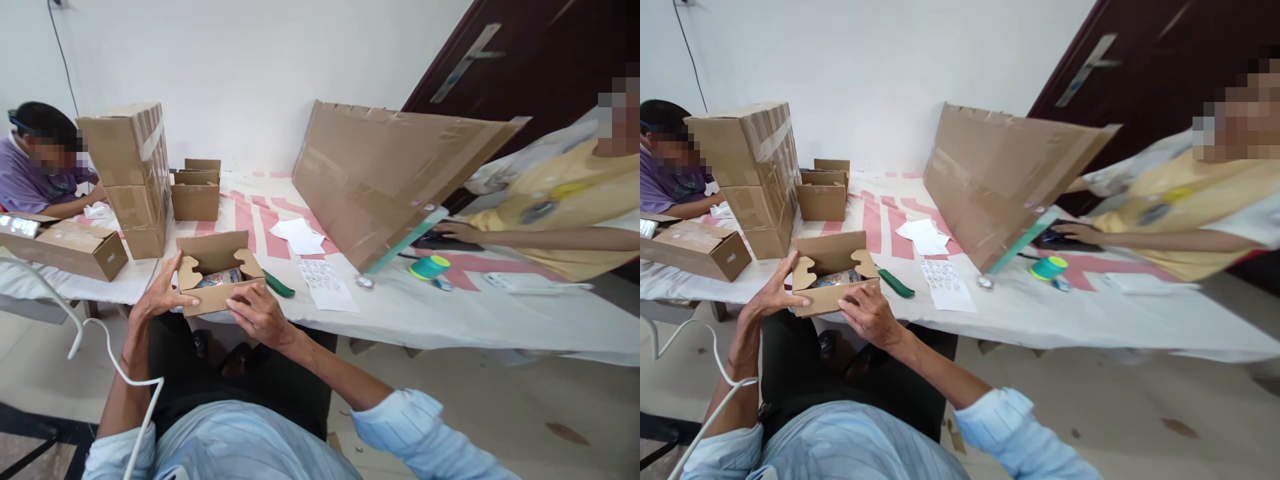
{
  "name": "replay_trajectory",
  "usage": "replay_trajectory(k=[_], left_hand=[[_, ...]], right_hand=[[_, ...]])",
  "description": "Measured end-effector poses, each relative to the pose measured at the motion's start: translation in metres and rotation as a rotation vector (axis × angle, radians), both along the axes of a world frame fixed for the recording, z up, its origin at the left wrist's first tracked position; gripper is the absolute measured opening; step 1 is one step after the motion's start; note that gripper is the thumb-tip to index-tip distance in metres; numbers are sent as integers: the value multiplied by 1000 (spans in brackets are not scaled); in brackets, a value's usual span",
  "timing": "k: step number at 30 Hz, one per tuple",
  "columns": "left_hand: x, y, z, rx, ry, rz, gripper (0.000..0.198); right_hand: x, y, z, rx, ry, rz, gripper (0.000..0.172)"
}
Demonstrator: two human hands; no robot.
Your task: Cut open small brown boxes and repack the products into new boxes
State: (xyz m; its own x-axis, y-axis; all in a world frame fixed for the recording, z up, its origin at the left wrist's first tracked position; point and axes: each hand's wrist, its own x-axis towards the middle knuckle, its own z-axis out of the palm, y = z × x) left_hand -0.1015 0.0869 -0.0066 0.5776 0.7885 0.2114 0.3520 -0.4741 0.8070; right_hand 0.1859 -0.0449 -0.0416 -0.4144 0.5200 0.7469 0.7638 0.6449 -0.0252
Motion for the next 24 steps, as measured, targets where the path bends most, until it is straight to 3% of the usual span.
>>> replay_trajectory(k=[5,12,19,24], left_hand=[[2,1,-4,61,4,10,139],[3,-4,-10,25,-39,16,136],[2,-18,-11,39,-80,4,134],[2,-27,-9,82,-88,-1,132]], right_hand=[[2,10,17,-55,-31,4,18],[26,44,57,-324,-210,-42,25],[41,41,98,-271,-461,-424,23],[29,54,115,-543,-685,-481,20]])
